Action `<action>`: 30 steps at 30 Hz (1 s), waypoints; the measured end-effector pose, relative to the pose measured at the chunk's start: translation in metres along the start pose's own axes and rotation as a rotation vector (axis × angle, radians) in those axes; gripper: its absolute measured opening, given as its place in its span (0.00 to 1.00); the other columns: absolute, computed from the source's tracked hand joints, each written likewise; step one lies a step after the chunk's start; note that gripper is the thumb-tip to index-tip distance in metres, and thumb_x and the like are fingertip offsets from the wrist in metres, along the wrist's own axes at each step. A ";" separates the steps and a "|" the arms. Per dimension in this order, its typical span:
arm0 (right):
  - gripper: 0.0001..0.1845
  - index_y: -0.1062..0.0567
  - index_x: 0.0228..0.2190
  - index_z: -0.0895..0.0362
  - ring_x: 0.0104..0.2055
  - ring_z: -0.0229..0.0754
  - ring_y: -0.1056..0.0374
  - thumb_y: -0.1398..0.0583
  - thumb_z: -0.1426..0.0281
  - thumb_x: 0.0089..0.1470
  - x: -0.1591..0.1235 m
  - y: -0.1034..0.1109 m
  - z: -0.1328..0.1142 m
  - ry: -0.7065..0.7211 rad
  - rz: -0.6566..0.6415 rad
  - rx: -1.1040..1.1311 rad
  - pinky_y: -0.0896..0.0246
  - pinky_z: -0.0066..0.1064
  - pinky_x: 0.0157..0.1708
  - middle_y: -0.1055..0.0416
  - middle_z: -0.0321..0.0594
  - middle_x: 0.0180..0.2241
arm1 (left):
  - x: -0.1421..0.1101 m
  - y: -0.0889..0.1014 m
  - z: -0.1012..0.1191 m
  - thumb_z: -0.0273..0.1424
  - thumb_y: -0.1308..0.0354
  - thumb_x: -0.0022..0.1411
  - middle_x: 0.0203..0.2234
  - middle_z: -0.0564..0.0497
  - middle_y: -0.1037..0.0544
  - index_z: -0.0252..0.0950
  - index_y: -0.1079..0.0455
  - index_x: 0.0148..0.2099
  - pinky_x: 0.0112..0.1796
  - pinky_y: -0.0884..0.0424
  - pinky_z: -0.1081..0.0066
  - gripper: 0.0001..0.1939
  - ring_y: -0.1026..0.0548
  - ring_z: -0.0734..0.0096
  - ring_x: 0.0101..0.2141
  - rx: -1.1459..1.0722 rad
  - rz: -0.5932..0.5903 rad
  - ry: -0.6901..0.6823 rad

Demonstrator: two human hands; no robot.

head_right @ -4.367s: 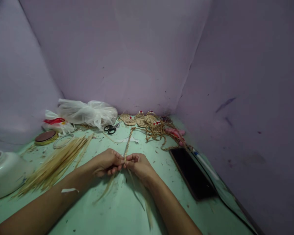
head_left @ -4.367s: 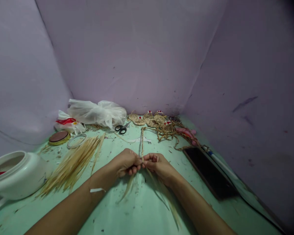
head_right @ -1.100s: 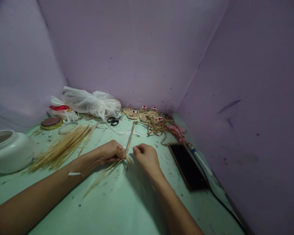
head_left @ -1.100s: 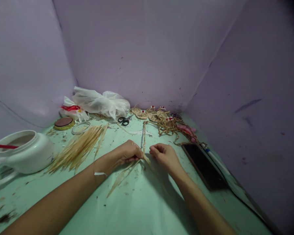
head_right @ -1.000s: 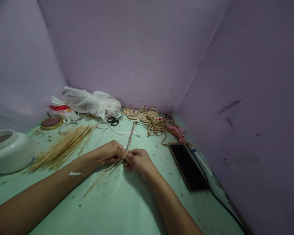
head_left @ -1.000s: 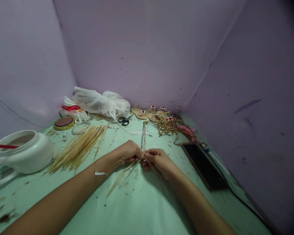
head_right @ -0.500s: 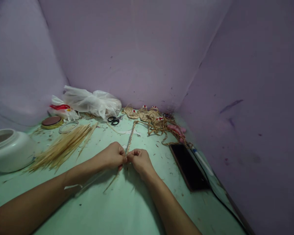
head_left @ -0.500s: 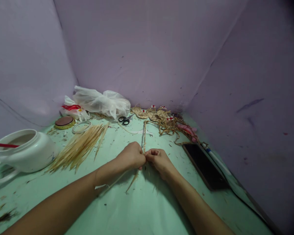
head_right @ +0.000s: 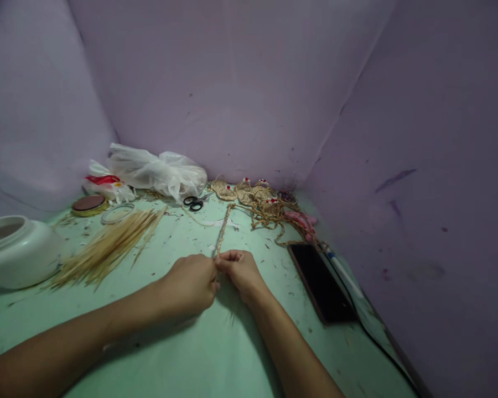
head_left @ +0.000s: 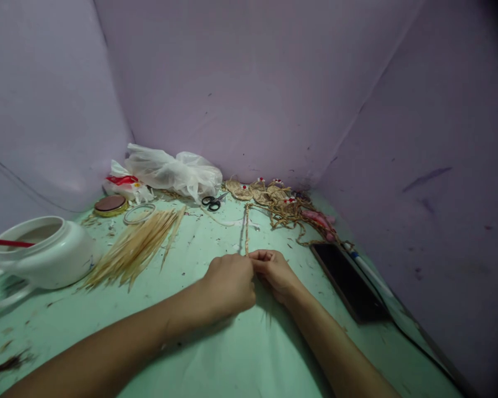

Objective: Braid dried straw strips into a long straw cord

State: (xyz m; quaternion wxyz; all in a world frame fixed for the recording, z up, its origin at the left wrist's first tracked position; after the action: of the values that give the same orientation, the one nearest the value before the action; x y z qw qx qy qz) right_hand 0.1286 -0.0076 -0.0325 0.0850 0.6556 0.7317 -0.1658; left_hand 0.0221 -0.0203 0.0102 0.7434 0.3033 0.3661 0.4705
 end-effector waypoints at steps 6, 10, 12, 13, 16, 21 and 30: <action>0.12 0.29 0.20 0.62 0.12 0.24 0.57 0.35 0.69 0.28 0.001 0.002 -0.001 -0.027 -0.074 -0.007 0.70 0.23 0.14 0.41 0.29 0.11 | 0.022 0.027 -0.020 0.29 0.49 0.46 0.10 0.54 0.36 0.30 0.29 0.32 0.19 0.44 0.77 0.11 0.38 0.77 0.14 -0.299 0.018 0.108; 0.14 0.30 0.20 0.62 0.13 0.25 0.53 0.34 0.67 0.28 0.001 0.002 -0.001 -0.019 -0.119 -0.016 0.64 0.22 0.14 0.39 0.30 0.12 | 0.024 0.013 -0.018 0.26 0.50 0.45 0.09 0.55 0.36 0.30 0.32 0.27 0.14 0.48 0.78 0.07 0.42 0.80 0.10 -0.542 -0.250 0.187; 0.15 0.30 0.20 0.61 0.16 0.28 0.46 0.34 0.66 0.27 0.002 0.001 0.000 0.012 -0.145 -0.022 0.56 0.22 0.17 0.36 0.33 0.15 | 0.024 0.008 -0.017 0.26 0.49 0.44 0.09 0.54 0.36 0.30 0.35 0.20 0.14 0.48 0.78 0.06 0.41 0.81 0.11 -0.557 -0.258 0.177; 0.15 0.31 0.20 0.61 0.18 0.30 0.44 0.34 0.66 0.27 0.003 0.000 0.001 0.039 -0.148 -0.047 0.53 0.23 0.19 0.34 0.34 0.16 | 0.024 0.006 -0.017 0.27 0.49 0.44 0.09 0.54 0.37 0.31 0.37 0.19 0.14 0.47 0.78 0.06 0.42 0.80 0.10 -0.538 -0.239 0.182; 0.11 0.31 0.19 0.61 0.20 0.32 0.42 0.37 0.67 0.31 0.005 0.002 0.001 0.183 -0.059 -0.281 0.50 0.24 0.22 0.33 0.35 0.17 | 0.028 0.002 -0.023 0.26 0.50 0.41 0.06 0.55 0.40 0.32 0.39 0.16 0.14 0.47 0.76 0.05 0.42 0.78 0.10 -0.387 -0.186 0.227; 0.06 0.27 0.20 0.59 0.21 0.34 0.40 0.44 0.72 0.39 -0.007 0.002 -0.008 0.383 0.113 -0.864 0.52 0.24 0.21 0.31 0.38 0.19 | 0.041 -0.006 -0.035 0.25 0.49 0.35 0.07 0.57 0.45 0.31 0.36 0.18 0.16 0.53 0.77 0.03 0.45 0.80 0.14 -0.252 -0.001 0.121; 0.11 0.25 0.19 0.58 0.20 0.37 0.40 0.46 0.69 0.41 -0.034 -0.012 -0.023 0.216 0.189 -1.188 0.60 0.27 0.18 0.29 0.44 0.19 | 0.031 -0.010 -0.026 0.23 0.53 0.35 0.05 0.57 0.48 0.34 0.44 0.12 0.14 0.57 0.76 0.05 0.49 0.81 0.11 -0.441 -0.067 0.222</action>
State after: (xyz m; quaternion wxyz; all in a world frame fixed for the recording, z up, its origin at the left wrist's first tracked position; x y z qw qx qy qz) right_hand 0.1230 -0.0324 0.0021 0.3756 0.5713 0.6423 0.3463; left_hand 0.0146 0.0074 -0.0202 0.7620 0.0679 0.3435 0.5447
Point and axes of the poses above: each hand's wrist, its own x-axis towards the middle knuckle, its own y-axis out of the back of the hand, z = x × y, the point moved 3 cm from there along x, towards the middle knuckle
